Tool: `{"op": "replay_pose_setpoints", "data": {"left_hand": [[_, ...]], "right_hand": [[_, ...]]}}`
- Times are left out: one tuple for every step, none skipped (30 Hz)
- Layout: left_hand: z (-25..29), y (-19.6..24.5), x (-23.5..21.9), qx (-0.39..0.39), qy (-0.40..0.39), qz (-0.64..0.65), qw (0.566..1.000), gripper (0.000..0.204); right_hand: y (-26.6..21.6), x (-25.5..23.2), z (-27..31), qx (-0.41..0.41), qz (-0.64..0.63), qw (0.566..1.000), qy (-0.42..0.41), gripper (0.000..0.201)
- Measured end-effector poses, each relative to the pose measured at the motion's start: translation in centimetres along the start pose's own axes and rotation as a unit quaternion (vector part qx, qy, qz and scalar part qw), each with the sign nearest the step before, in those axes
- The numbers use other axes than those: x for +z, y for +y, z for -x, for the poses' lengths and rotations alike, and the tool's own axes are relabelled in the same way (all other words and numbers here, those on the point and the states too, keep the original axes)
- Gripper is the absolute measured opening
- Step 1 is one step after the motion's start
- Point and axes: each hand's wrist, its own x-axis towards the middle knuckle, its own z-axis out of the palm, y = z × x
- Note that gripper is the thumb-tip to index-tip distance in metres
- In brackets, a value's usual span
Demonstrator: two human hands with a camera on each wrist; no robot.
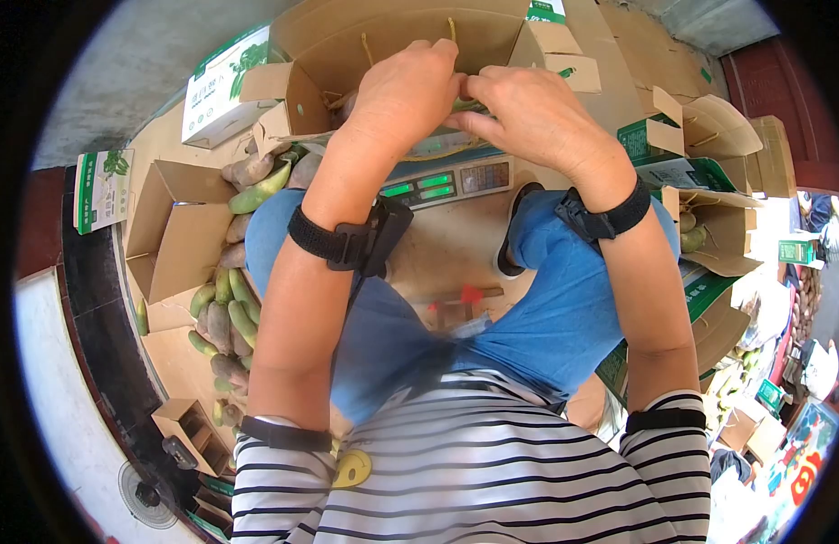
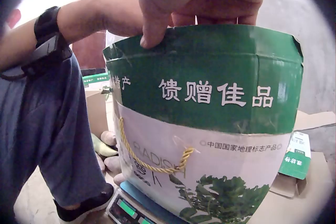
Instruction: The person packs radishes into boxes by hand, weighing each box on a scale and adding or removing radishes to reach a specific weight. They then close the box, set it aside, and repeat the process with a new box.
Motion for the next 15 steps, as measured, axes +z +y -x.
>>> {"op": "replay_pose_setpoints", "data": {"left_hand": [[0.01,0.01,0.02,0.000,0.000,0.000,1.000,0.022],[0.03,0.04,0.03,-0.001,0.004,0.001,1.000,0.021],[0.05,0.05,0.05,-0.001,0.008,0.002,1.000,0.021],[0.04,0.03,0.05,-0.001,0.008,0.002,1.000,0.021],[0.02,-0.01,0.04,-0.001,0.005,0.000,1.000,0.021],[0.01,0.05,-0.07,-0.001,0.001,-0.002,1.000,0.021],[0.03,0.13,-0.18,-0.002,0.001,-0.002,1.000,0.021],[0.07,0.20,-0.29,-0.004,0.007,-0.008,1.000,0.022],[0.09,0.26,-0.37,-0.006,0.012,-0.014,1.000,0.023],[0.09,0.20,-0.37,-0.006,0.013,-0.014,1.000,0.023],[0.10,0.11,-0.43,0.010,0.048,-0.010,0.999,0.024],[0.03,0.05,-0.54,0.027,0.083,-0.005,0.996,0.026],[-0.01,0.03,-0.63,0.029,0.084,-0.005,0.996,0.026],[-0.04,0.04,-0.73,0.021,0.104,-0.006,0.994,0.029],[-0.09,0.06,-0.83,0.014,0.125,-0.007,0.992,0.033]], "right_hand": [[-0.01,-0.02,-0.01,0.000,0.000,1.000,0.000,0.041],[-0.05,-0.09,0.00,0.001,-0.001,1.000,-0.001,0.041],[-0.08,-0.16,0.01,0.002,-0.002,1.000,-0.001,0.041],[-0.10,-0.20,0.00,0.001,-0.003,1.000,-0.001,0.041],[-0.13,-0.23,0.00,0.004,-0.002,1.000,-0.004,0.041],[-0.15,-0.23,0.00,0.006,-0.002,1.000,-0.006,0.041],[-0.12,-0.19,0.01,0.006,-0.002,1.000,-0.007,0.041],[-0.06,-0.13,0.03,0.003,-0.003,1.000,-0.004,0.040],[-0.02,-0.10,0.03,0.000,-0.003,1.000,-0.001,0.040],[-0.05,-0.19,0.04,0.000,-0.003,1.000,-0.001,0.040],[-0.10,-0.38,0.06,-0.001,0.000,1.000,-0.005,0.040],[-0.10,-0.53,0.07,-0.001,0.003,1.000,-0.010,0.039],[-0.05,-0.54,0.11,0.000,0.004,1.000,-0.009,0.039],[0.01,-0.48,0.16,-0.008,-0.001,1.000,0.010,0.039],[0.11,-0.40,0.22,-0.016,-0.005,0.999,0.028,0.038]]}}
